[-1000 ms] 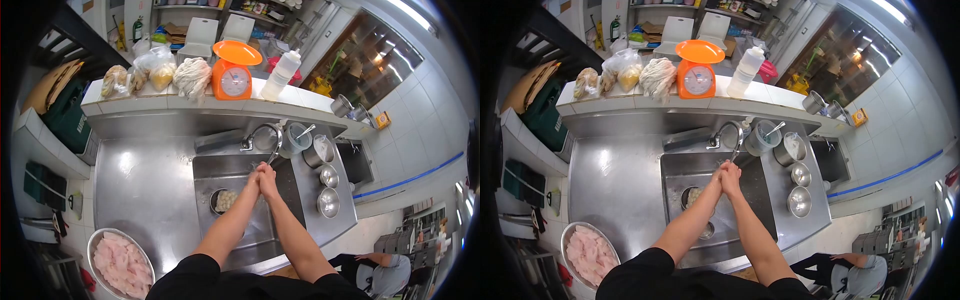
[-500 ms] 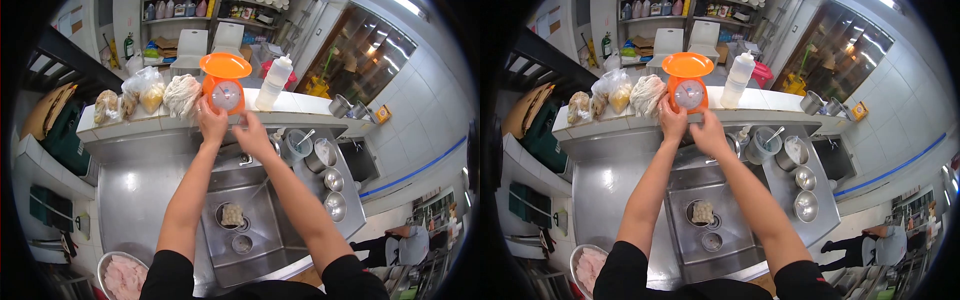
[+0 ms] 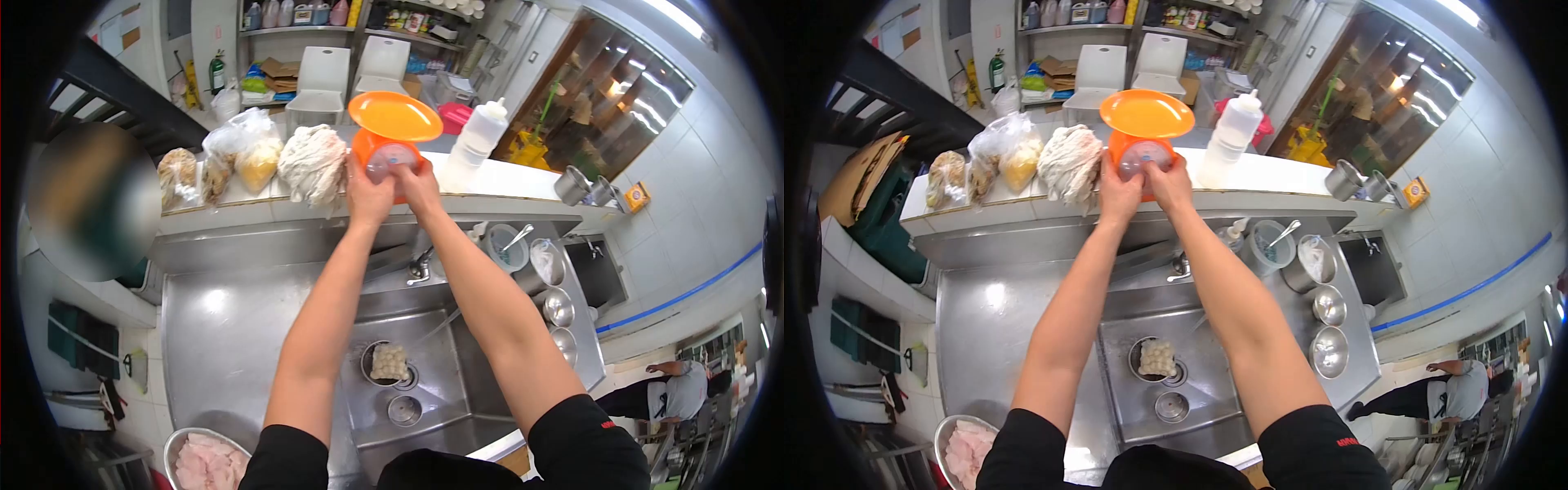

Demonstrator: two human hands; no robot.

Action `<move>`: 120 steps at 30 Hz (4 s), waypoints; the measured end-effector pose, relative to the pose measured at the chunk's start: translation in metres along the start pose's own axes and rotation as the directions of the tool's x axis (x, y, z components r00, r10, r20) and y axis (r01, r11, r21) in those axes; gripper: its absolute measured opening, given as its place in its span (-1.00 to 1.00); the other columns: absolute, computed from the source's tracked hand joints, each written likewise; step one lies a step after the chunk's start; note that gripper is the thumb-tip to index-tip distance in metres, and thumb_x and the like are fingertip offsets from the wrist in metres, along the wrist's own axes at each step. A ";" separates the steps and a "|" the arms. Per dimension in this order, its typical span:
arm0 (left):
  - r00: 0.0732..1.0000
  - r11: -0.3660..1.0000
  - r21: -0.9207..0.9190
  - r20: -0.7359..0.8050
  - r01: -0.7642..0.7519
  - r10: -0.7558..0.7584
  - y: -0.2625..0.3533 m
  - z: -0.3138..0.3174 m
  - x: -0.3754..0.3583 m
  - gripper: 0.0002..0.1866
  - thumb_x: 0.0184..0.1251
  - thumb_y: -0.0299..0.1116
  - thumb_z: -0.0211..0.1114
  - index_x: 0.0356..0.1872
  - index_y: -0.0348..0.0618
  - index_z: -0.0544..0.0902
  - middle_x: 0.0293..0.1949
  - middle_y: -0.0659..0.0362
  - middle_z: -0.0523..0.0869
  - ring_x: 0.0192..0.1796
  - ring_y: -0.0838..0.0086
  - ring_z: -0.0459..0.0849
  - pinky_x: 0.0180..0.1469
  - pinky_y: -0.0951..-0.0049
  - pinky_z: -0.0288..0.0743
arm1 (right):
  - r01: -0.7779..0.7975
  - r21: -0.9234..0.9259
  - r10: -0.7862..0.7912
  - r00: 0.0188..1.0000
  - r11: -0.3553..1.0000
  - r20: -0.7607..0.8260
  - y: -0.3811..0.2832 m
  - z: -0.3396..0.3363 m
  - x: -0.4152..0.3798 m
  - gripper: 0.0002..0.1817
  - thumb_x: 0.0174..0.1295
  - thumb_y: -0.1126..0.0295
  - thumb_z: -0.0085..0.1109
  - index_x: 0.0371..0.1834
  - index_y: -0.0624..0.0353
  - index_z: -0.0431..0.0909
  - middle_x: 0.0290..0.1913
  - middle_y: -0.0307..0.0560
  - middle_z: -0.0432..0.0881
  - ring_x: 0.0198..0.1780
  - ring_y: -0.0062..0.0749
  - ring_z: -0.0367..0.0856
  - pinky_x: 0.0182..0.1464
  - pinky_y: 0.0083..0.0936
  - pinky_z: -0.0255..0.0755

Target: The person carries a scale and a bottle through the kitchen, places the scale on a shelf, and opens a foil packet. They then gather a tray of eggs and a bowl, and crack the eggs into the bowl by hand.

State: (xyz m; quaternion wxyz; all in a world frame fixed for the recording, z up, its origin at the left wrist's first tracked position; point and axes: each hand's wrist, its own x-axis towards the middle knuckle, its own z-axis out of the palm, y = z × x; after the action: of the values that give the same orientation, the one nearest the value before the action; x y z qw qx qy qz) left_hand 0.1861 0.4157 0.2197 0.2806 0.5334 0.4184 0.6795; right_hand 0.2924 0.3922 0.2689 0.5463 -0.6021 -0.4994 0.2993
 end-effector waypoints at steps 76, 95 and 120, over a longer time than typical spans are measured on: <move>-0.389 0.854 -0.189 0.828 0.484 0.404 0.637 0.668 -1.145 -0.28 -0.13 -0.37 0.71 0.10 -0.21 0.50 -0.11 0.24 0.58 -0.03 0.47 0.57 0.10 0.40 0.48 | 0.776 -0.012 0.180 -0.161 0.630 -0.970 0.132 -1.085 -1.128 -0.26 0.25 0.00 0.46 0.43 0.10 0.47 0.38 -0.05 0.59 0.40 -0.09 0.53 0.47 -0.02 0.39; -0.539 0.922 -0.134 0.777 0.362 0.324 0.746 1.032 -1.500 -0.30 -0.16 -0.46 0.73 0.08 -0.21 0.53 -0.11 0.20 0.67 -0.06 0.44 0.67 0.06 0.34 0.60 | 0.795 -0.148 0.052 -0.220 0.588 -0.974 0.279 -1.582 -1.233 -0.29 0.48 -0.09 0.18 0.56 0.03 0.33 0.53 -0.11 0.44 0.54 -0.09 0.38 0.55 0.05 0.27; -0.349 0.859 0.011 0.917 0.511 0.196 0.905 1.636 -1.879 -0.34 -0.06 -0.52 0.66 0.11 -0.15 0.50 -0.09 0.21 0.65 -0.02 0.43 0.67 0.09 0.32 0.61 | 0.787 0.103 0.108 0.046 0.609 -0.993 0.422 -2.429 -1.180 -0.17 0.37 -0.22 0.24 0.54 0.07 0.32 0.46 -0.12 0.51 0.45 -0.17 0.50 0.47 -0.04 0.43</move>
State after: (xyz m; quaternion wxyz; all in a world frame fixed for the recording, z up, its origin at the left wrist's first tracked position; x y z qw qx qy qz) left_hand 2.3287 -1.1450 0.2169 0.7041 0.7058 -0.0752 -0.0230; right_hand 2.2288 -1.5349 0.1906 0.9551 -0.2449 -0.0244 -0.1652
